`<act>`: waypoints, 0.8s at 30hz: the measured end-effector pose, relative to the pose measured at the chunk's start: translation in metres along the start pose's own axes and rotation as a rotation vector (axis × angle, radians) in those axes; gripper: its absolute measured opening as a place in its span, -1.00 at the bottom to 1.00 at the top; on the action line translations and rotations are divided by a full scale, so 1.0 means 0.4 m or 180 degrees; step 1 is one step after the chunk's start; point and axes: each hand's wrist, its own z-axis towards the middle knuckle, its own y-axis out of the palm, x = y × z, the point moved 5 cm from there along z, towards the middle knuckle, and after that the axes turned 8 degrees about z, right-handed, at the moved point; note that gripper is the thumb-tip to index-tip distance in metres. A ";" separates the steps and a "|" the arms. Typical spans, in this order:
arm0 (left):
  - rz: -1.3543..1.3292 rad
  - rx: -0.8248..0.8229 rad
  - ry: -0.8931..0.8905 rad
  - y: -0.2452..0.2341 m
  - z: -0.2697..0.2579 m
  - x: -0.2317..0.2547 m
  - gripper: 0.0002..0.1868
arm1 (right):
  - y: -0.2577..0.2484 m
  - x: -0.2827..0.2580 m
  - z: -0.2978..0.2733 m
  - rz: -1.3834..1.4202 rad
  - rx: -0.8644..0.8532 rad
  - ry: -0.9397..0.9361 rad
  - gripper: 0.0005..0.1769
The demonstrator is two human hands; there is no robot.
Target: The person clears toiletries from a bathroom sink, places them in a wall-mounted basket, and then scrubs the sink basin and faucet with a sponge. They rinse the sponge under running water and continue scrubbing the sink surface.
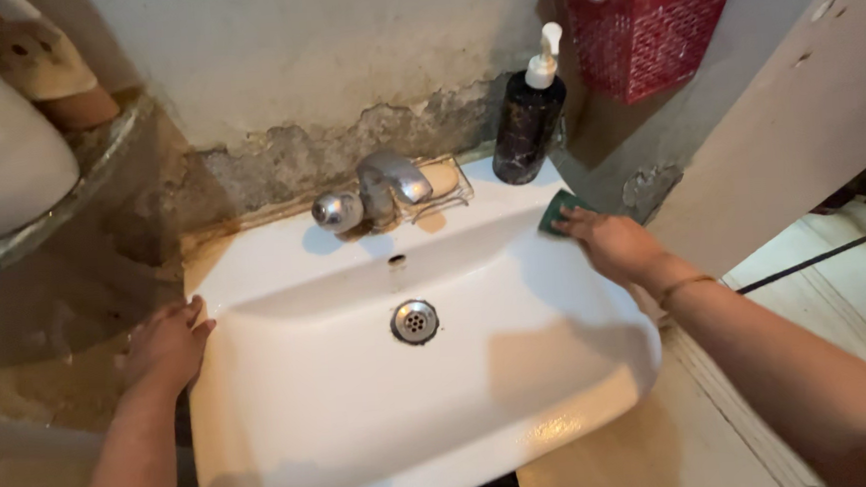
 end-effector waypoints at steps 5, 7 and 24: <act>0.0088 -0.0147 -0.0083 -0.015 -0.005 0.000 -0.42 | 0.057 -0.027 -0.069 -0.0756 -0.0832 0.0387 -0.70; 0.0064 -0.0101 -0.0115 -0.016 -0.008 -0.002 -0.43 | 0.144 -0.099 -0.154 -0.1928 -0.1509 -0.0325 -0.73; -0.0006 0.0093 -0.0004 -0.008 -0.010 -0.005 -0.43 | 0.446 -0.308 0.068 -0.1288 -0.1577 -0.0268 -0.34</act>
